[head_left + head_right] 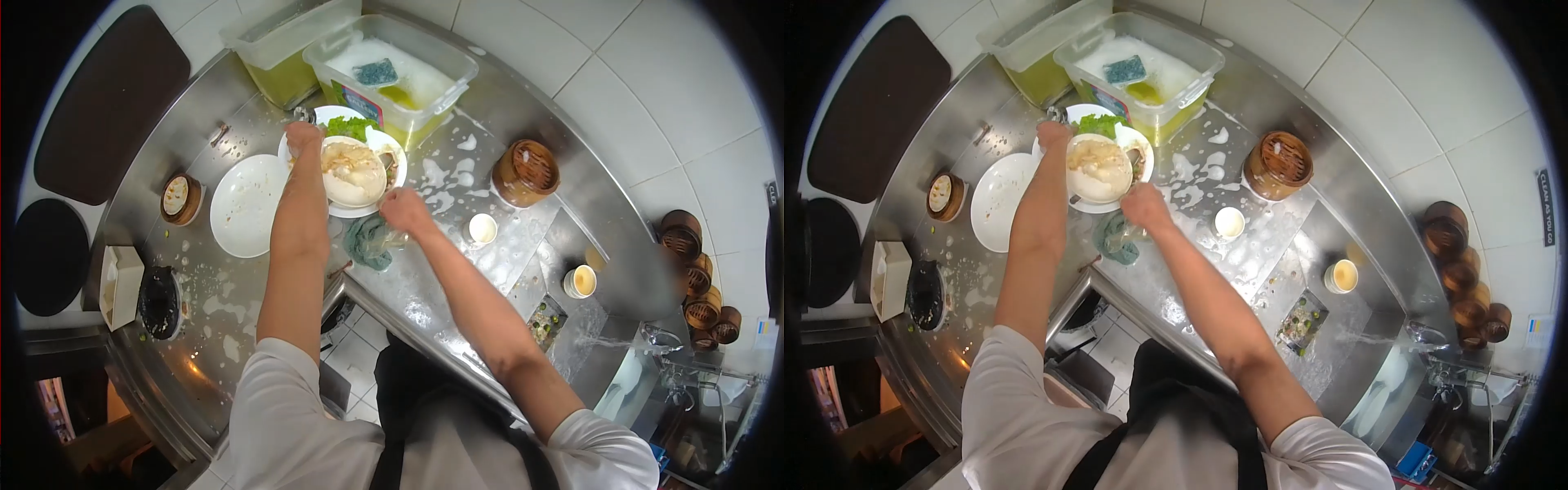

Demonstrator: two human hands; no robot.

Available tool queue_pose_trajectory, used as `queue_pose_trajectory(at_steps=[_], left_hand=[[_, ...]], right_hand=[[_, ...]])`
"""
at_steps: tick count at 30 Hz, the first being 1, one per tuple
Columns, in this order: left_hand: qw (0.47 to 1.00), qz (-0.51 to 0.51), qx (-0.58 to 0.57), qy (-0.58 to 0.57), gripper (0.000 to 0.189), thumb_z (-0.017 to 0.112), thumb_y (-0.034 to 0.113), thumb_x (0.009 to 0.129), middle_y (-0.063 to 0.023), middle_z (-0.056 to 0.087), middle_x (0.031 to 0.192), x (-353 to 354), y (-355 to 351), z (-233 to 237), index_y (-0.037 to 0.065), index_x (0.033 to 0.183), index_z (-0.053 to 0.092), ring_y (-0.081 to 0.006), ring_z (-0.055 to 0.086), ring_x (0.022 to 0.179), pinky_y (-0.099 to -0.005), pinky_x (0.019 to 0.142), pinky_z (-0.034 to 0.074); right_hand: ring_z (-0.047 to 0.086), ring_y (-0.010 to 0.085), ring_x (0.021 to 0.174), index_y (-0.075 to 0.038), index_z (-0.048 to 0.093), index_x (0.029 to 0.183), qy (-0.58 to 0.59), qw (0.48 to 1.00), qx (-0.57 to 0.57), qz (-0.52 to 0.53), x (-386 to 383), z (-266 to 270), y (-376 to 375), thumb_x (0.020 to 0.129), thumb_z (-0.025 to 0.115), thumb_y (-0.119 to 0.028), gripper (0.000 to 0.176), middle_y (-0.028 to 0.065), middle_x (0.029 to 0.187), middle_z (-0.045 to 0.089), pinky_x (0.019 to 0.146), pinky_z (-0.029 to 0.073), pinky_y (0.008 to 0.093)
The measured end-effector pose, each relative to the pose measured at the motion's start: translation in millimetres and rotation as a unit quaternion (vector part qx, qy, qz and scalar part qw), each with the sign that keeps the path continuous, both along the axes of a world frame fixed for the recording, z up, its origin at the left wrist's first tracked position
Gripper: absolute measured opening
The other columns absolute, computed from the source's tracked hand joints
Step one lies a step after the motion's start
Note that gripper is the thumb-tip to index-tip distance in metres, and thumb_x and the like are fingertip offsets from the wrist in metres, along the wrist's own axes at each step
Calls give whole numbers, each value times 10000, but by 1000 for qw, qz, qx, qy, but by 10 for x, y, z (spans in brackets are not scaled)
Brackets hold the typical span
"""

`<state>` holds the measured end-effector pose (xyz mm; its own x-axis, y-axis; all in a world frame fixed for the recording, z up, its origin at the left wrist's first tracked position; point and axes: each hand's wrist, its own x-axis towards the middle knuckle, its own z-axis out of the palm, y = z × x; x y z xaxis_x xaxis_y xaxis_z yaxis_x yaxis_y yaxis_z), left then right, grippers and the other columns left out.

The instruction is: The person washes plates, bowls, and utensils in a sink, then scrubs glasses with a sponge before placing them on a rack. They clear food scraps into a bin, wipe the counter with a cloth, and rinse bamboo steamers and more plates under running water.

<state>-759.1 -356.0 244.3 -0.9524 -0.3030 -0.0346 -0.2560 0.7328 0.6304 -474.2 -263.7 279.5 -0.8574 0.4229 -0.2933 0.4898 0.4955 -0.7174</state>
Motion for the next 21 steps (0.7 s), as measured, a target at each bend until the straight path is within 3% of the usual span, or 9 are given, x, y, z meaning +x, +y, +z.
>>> queue_pose_trajectory(at_steps=[4,6,10,11,14,15,17,18,21], left_hand=[[997,-62,12,39,436,618,145,841,-234,671,1031,213,-20,-8,-69,1186,459,-384,659,990,-433,883,532],[998,-27,17,49,537,661,180,820,-264,655,1058,155,-88,-7,-92,1212,415,-388,655,989,-442,885,529],[981,-2,104,166,368,724,226,725,-251,677,914,314,-351,402,-38,957,616,-404,661,898,-492,825,508],[963,10,124,239,316,677,281,723,-225,670,787,336,-462,434,-21,795,620,-360,671,821,-464,760,512],[921,-12,207,330,290,703,287,776,-137,635,686,735,-946,759,9,767,623,-252,602,646,-396,615,483],[923,0,193,332,290,703,287,776,-137,635,686,984,-1133,860,9,767,623,-252,602,646,-396,615,483],[878,-30,434,199,280,696,246,862,-82,626,676,1793,-1580,1089,-17,800,624,-200,576,558,-310,519,413],[837,-24,507,203,256,650,249,926,6,547,656,2357,-1719,1320,13,832,619,-105,484,515,-259,488,357],[792,71,565,220,148,637,200,940,5,542,722,3672,-2265,1387,59,934,594,-115,474,576,-278,577,405]], right_hand=[[633,424,982,19,703,940,95,991,10,-89,0,-178,-152,791,612,-282,348,281,972,662,869,506,448],[637,421,977,12,708,943,-9,1000,26,-15,-101,-160,-164,796,627,-305,359,270,963,670,876,508,448],[658,401,938,48,705,843,-13,1000,-16,-3,-268,-350,-67,754,664,-311,372,277,924,674,830,517,441],[657,397,948,53,701,830,-9,1000,-14,-6,-359,-566,-33,740,675,-296,361,284,927,671,835,515,434],[653,395,974,73,682,885,2,996,-38,-77,-481,-496,-82,724,680,-230,343,290,982,665,854,515,418],[655,396,974,84,669,925,11,996,3,-84,-502,-470,-84,724,677,-207,355,286,1011,664,856,518,414],[678,243,704,48,689,843,11,995,31,-90,-719,-818,-30,675,674,-200,300,185,803,698,624,541,400],[648,227,661,30,678,837,11,996,-26,-86,-717,-834,-13,677,671,-200,281,153,781,681,580,523,388],[538,182,551,-43,648,833,22,953,-297,-50,-762,-830,75,680,676,-221,236,59,711,600,471,441,340]])
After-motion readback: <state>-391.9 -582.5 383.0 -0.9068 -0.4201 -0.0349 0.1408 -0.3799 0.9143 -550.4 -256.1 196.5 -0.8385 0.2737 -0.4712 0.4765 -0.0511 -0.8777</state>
